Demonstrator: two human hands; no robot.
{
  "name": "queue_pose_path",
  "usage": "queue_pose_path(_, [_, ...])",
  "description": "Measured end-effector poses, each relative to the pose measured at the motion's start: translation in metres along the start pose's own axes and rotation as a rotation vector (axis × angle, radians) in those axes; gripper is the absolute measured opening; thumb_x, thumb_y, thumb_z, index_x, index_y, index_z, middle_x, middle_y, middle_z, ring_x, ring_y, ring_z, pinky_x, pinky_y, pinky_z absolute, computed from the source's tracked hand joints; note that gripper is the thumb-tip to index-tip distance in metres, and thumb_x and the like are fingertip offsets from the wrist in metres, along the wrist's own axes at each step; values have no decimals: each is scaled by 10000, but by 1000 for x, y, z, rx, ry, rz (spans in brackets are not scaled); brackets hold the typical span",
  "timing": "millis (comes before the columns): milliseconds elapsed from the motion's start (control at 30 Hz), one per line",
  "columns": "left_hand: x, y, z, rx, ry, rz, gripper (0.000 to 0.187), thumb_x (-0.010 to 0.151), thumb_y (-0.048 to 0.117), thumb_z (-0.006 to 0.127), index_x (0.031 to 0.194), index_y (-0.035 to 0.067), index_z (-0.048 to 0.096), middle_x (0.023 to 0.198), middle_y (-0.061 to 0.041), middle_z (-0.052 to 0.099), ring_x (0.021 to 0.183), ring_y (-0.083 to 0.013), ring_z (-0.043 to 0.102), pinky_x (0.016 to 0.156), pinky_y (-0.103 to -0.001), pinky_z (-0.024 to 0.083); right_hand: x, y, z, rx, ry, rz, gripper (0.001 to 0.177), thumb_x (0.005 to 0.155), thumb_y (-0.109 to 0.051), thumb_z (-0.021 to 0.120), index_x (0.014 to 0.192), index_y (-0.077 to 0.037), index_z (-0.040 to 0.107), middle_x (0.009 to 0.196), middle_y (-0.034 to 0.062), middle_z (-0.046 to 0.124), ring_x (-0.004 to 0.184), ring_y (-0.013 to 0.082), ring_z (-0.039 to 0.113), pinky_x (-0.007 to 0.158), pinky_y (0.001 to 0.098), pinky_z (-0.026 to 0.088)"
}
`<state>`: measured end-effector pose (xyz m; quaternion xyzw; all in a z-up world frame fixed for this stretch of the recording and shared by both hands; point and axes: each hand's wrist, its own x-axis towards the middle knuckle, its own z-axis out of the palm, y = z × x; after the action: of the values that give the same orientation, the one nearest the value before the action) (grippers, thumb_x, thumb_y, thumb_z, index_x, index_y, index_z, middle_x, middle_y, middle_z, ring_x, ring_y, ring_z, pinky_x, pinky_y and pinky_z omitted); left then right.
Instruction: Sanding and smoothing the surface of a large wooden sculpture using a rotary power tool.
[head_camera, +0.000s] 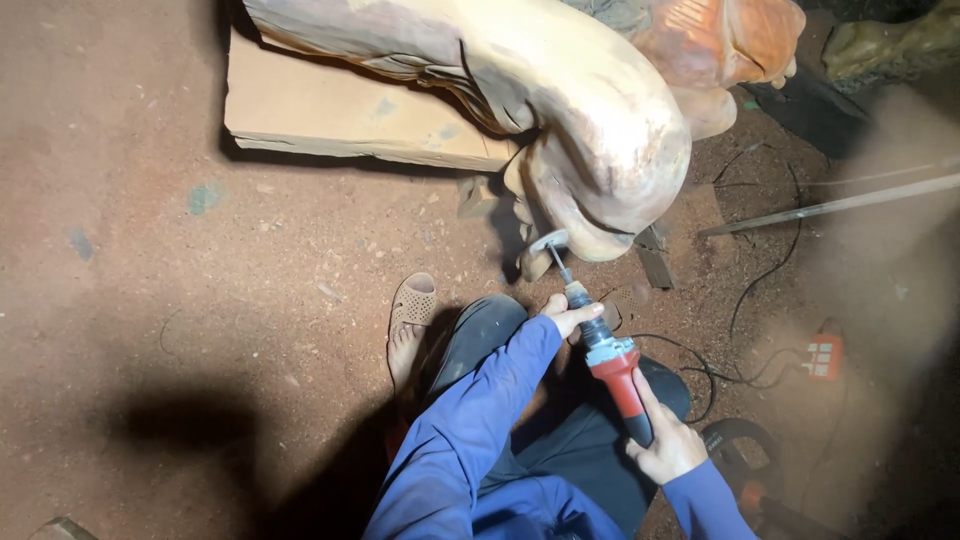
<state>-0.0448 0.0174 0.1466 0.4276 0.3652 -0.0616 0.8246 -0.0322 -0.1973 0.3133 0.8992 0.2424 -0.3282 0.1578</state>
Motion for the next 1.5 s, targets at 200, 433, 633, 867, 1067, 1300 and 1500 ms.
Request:
queue_pose_path(200, [26,-10,0,-54,85,-5,780,678,521,795,1260,40,598,1303,-108,619,1181,-226,614,1059,-302,449,-1,-20,-21,-3,-65,23,1182,739,-322,715,1604,-604,-40,1397,108,606,1134,463,673,989,498,559])
queue_pose_path(433, [31,-9,11,-55,104,-21,619,718,533,767,1134,83,680,1164,-97,719,1060,-227,677,960,-297,495,9,-9,-20,9,-73,29,1178,734,-312,712,1599,-622,-25,1324,171,648,1149,473,661,1006,473,545])
queue_pose_path(633, [33,-20,18,-548,-9,127,718,730,201,838,1393,95,584,1156,-73,632,980,-182,663,876,-292,553,17,5,3,37,5,-2,1190,704,-337,750,1610,-574,15,1529,-5,528,1166,433,676,994,470,562])
queue_pose_path(867, [32,-3,4,-381,191,24,651,673,345,826,1231,70,634,1212,-83,628,1087,-210,643,949,-329,510,17,-29,-23,41,-36,-29,1182,737,-295,741,1627,-556,7,1317,121,649,1095,466,674,938,491,555])
queue_pose_path(1067, [23,1,4,-474,90,75,597,701,272,834,1235,76,655,1171,-85,656,1051,-204,662,969,-312,539,20,-11,-12,37,2,-39,1179,720,-302,729,1618,-570,12,1379,61,627,1121,455,674,950,490,562])
queue_pose_path(1300, [12,16,17,-161,-168,288,907,664,445,819,1448,68,563,1277,-65,637,1167,-181,622,990,-305,528,-5,-6,-5,278,4,139,1193,761,-264,781,1654,-532,36,1071,165,774,948,402,738,953,376,556])
queue_pose_path(1500, [31,2,22,-382,-150,290,774,750,234,839,1455,77,562,1072,-60,653,931,-170,671,842,-330,584,-10,-20,-22,285,-34,108,1185,766,-249,748,1648,-542,13,1068,198,765,955,466,721,909,381,560])
